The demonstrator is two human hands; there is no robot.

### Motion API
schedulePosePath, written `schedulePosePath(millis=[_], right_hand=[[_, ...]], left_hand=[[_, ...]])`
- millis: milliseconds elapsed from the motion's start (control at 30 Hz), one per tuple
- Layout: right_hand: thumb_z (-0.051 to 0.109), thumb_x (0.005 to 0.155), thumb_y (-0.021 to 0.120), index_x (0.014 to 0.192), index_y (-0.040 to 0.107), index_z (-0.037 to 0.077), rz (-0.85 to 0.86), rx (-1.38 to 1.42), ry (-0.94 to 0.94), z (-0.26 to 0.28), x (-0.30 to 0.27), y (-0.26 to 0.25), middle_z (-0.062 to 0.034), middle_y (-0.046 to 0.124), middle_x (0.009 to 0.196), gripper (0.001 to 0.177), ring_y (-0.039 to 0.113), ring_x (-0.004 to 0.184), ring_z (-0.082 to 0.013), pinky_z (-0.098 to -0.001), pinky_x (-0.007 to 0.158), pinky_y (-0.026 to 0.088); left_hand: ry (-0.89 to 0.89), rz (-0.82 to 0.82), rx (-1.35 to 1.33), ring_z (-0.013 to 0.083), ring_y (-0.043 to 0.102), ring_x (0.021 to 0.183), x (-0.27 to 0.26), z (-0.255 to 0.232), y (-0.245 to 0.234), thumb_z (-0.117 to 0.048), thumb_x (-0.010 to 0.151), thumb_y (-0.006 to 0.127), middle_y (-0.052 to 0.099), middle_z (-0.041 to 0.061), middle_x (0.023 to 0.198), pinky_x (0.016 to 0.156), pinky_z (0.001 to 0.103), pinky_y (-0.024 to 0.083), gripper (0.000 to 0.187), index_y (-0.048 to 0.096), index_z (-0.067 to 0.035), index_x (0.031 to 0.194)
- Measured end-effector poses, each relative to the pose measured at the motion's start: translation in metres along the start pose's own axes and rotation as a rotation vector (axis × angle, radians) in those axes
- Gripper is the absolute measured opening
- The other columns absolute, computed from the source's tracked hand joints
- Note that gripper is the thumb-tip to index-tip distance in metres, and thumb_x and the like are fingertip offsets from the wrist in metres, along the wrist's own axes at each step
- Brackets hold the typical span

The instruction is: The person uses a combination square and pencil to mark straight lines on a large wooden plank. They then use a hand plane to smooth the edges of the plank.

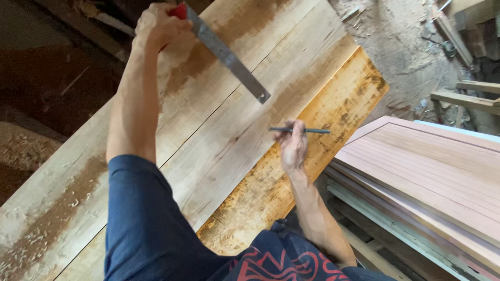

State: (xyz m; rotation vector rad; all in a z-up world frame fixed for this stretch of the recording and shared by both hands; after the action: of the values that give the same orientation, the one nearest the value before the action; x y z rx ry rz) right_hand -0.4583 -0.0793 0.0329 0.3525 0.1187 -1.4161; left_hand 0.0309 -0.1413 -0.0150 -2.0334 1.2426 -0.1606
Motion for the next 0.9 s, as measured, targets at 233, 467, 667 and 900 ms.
schedulePosePath(millis=[233,467,667,900], right_hand=[[0.041,0.111,0.047,0.119,0.051,0.004,0.142,-0.067,-0.097,0.036,0.043,0.050,-0.0071,0.063,0.095,0.038,0.066,0.089,-0.0171,-0.0339,0.085,0.061],[0.020,0.107,0.060,0.122,0.053,0.001,0.085,-0.143,-0.076,0.031,0.077,0.056,-0.0112,0.068,0.105,0.026,0.070,0.092,-0.0158,-0.0288,0.081,0.060],[0.016,0.105,0.060,0.125,0.060,-0.007,0.156,-0.358,-0.201,0.034,0.107,0.080,-0.0137,0.071,0.108,0.030,0.073,0.095,-0.0179,-0.0296,0.086,0.064],[0.023,0.105,0.063,0.124,0.063,-0.006,0.228,-0.428,-0.219,0.022,0.130,0.102,-0.0132,0.072,0.105,0.034,0.073,0.092,-0.0170,-0.0288,0.083,0.064]], left_hand=[[0.166,-0.121,-0.003,0.0305,0.068,0.097,0.011,-0.006,0.002,-0.053,0.082,0.087,0.072,0.014,0.110,0.083,0.046,0.052,0.055,0.073,-0.021,0.124],[0.053,-0.059,0.067,0.0294,0.069,0.103,0.018,0.007,0.013,-0.055,0.080,0.087,0.073,0.012,0.111,0.090,0.045,0.053,0.056,0.073,-0.022,0.123],[0.037,-0.077,0.042,0.0280,0.069,0.104,0.020,0.006,0.013,-0.053,0.075,0.087,0.074,0.009,0.111,0.091,0.044,0.052,0.056,0.074,-0.024,0.121],[0.146,-0.140,0.082,0.0298,0.069,0.104,0.016,-0.003,0.011,-0.053,0.076,0.086,0.074,0.010,0.112,0.091,0.046,0.052,0.055,0.073,-0.024,0.121]])
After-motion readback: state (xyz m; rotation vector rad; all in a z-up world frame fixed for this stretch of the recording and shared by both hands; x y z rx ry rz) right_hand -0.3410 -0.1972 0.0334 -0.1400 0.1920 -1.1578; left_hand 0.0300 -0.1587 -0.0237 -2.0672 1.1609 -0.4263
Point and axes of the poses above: each hand's wrist, its own x-axis towards the middle knuckle, its own y-axis out of the palm, z = x × y, the point moved 10 cm from there along x, towards the middle knuckle
